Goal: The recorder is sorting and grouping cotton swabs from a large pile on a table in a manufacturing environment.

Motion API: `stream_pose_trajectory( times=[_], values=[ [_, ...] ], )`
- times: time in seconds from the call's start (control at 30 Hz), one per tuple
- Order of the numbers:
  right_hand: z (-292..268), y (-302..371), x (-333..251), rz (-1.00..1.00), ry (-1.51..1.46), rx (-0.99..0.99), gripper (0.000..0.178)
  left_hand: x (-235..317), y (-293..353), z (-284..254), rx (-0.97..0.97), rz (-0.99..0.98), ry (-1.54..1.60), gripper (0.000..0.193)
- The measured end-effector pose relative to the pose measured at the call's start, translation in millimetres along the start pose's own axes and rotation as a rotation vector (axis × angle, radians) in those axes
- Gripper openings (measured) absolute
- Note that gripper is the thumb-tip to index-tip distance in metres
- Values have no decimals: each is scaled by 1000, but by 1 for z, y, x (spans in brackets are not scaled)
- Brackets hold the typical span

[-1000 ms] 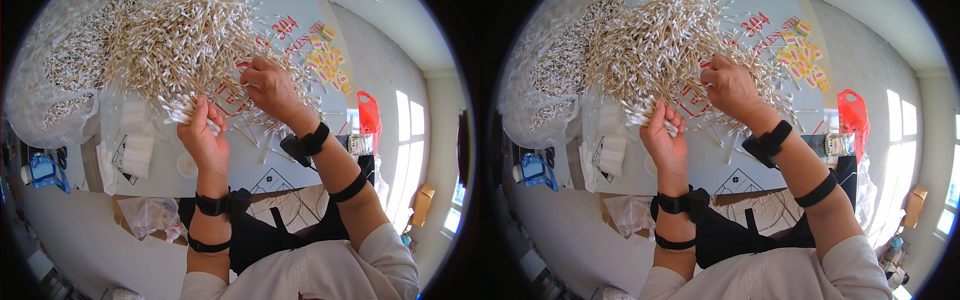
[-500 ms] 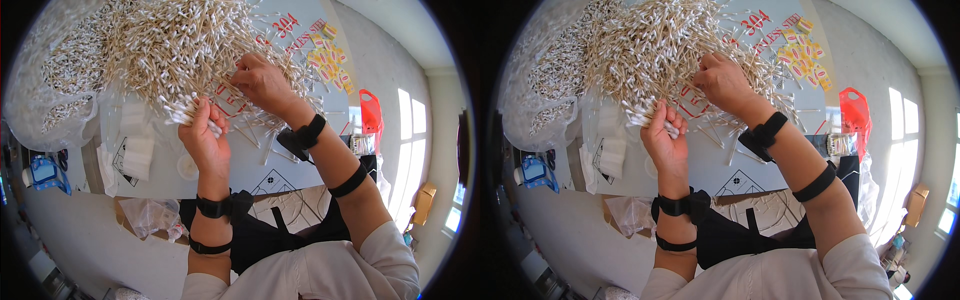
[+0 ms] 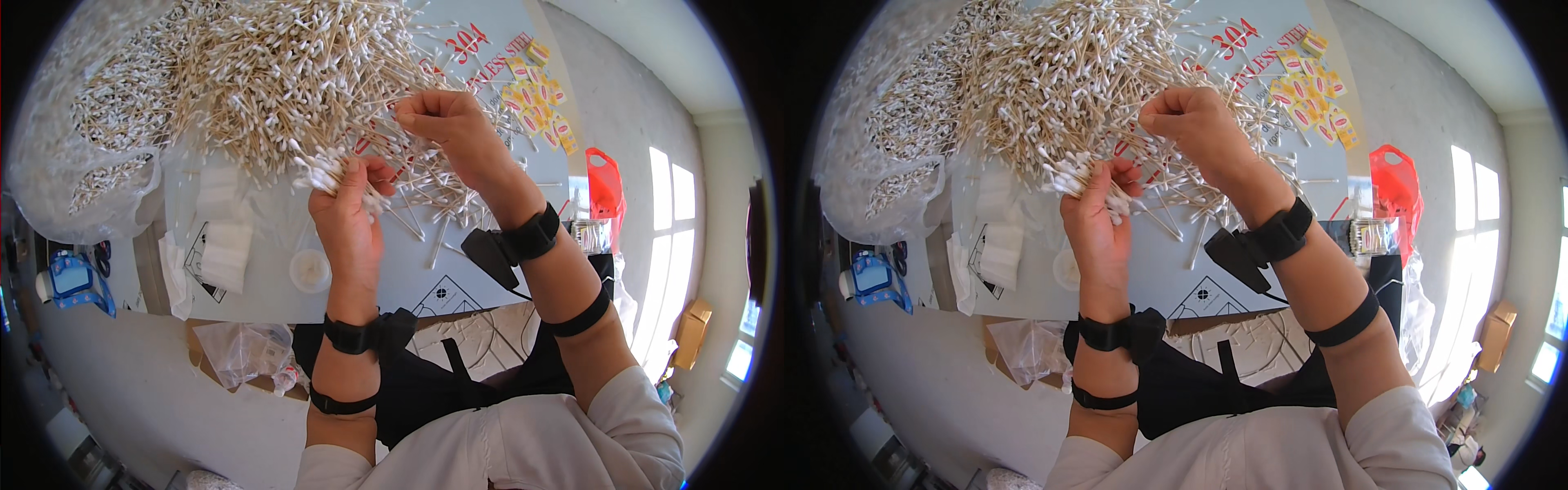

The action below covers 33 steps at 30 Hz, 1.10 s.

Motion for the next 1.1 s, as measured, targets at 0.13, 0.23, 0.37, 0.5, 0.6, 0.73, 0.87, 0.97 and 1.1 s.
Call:
stream_pose_trajectory(
  times=[0.13, 0.23, 0.37, 0.5, 0.6, 0.73, 0.87, 0.97, 1.1],
  values=[
    [25, 26, -9, -33, -208, -32, 11, -5, 4, 7, -21, -60, 165, 16],
    [39, 32, -2, -50, -185, 22, 9, -10, 4, 2, -36, -7, 161, 15],
    [42, 36, -1, -237, -30, 197, 4, -5, 4, 2, 7, 80, -10, 17],
    [25, 28, -3, -304, -7, 315, 4, 9, 3, -1, 117, 213, -94, 18],
    [23, 31, -15, -306, -11, 354, 5, 17, 1, -4, 159, 324, -111, 18],
    [34, 31, -12, -304, -34, 260, 4, 11, 5, 5, 1, 268, -68, 17],
    [46, 32, -6, -92, -88, 22, 3, 6, 2, 2, 24, 230, -39, 13],
    [42, 33, -6, -261, -147, 41, 6, 13, -1, -7, 142, 184, 81, 15],
    [27, 47, -2, -410, 542, 21, 17, 31, -7, -19, 264, 340, 114, 21]
  ],
)
Point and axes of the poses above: each hand's wrist, its own y-axis away from the middle knuckle, its own z-axis out of the palm, x = y × z, the point moved 4 cm from there along -y, towards the middle knuckle, and after that the axes turned 12 degrees about z, right-handed, at the moved point
